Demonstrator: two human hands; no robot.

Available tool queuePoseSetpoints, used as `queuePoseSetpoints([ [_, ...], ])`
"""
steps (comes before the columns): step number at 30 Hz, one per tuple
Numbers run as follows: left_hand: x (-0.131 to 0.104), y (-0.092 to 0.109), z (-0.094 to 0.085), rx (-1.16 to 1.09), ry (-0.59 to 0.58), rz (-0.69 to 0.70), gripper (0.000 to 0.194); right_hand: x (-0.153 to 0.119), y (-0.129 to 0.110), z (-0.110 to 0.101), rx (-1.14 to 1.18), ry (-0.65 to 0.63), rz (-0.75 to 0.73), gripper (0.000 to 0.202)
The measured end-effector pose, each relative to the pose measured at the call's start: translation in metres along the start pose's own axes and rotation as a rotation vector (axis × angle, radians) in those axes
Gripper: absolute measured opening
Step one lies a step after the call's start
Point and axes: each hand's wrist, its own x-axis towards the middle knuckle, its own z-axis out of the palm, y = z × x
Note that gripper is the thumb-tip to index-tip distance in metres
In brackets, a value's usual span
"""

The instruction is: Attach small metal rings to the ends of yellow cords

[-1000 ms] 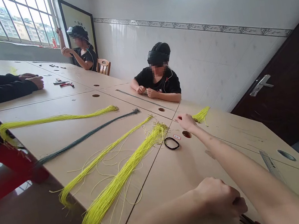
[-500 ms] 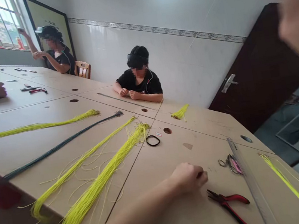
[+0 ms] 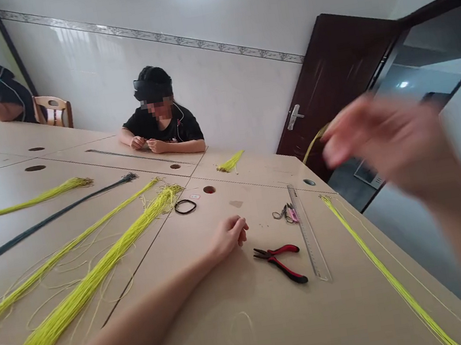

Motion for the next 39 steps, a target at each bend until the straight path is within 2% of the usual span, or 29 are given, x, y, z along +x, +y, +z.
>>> queuePoseSetpoints([
  [1,-0.004,0.002,0.005,-0.062,0.014,-0.015,0.035,-0.017,0.008,0.016,0.064,0.011,0.082,0.019],
  [2,-0.008,0.005,0.010,-0.121,0.024,-0.030,0.035,-0.033,0.018,0.036,0.113,-0.069,0.143,0.022],
  [3,-0.013,0.007,0.016,-0.176,0.029,-0.046,0.035,-0.047,0.030,0.058,0.276,-0.156,0.260,0.023],
  [6,-0.028,0.012,0.031,-0.304,0.003,-0.103,0.034,-0.079,0.066,0.121,0.368,-0.216,0.335,0.024],
  [9,-0.034,0.015,0.037,-0.380,-0.058,-0.164,0.030,-0.098,0.085,0.152,0.422,-0.241,0.360,0.026],
  [11,-0.033,0.017,0.036,-0.417,-0.107,-0.203,0.027,-0.105,0.089,0.155,0.436,-0.240,0.373,0.026],
  [15,-0.027,0.020,0.029,-0.462,-0.222,-0.282,0.020,-0.112,0.092,0.147,0.374,-0.182,0.389,0.022],
  [20,-0.027,0.023,0.023,-0.445,-0.295,-0.329,0.020,-0.113,0.090,0.143,0.291,-0.122,0.299,0.016],
  [28,-0.030,0.027,0.022,-0.351,-0.340,-0.299,0.016,-0.115,0.086,0.146,0.160,-0.084,0.116,0.017],
  [39,-0.031,0.029,0.022,-0.274,-0.348,-0.236,0.014,-0.116,0.089,0.141,0.115,0.001,0.083,0.014],
])
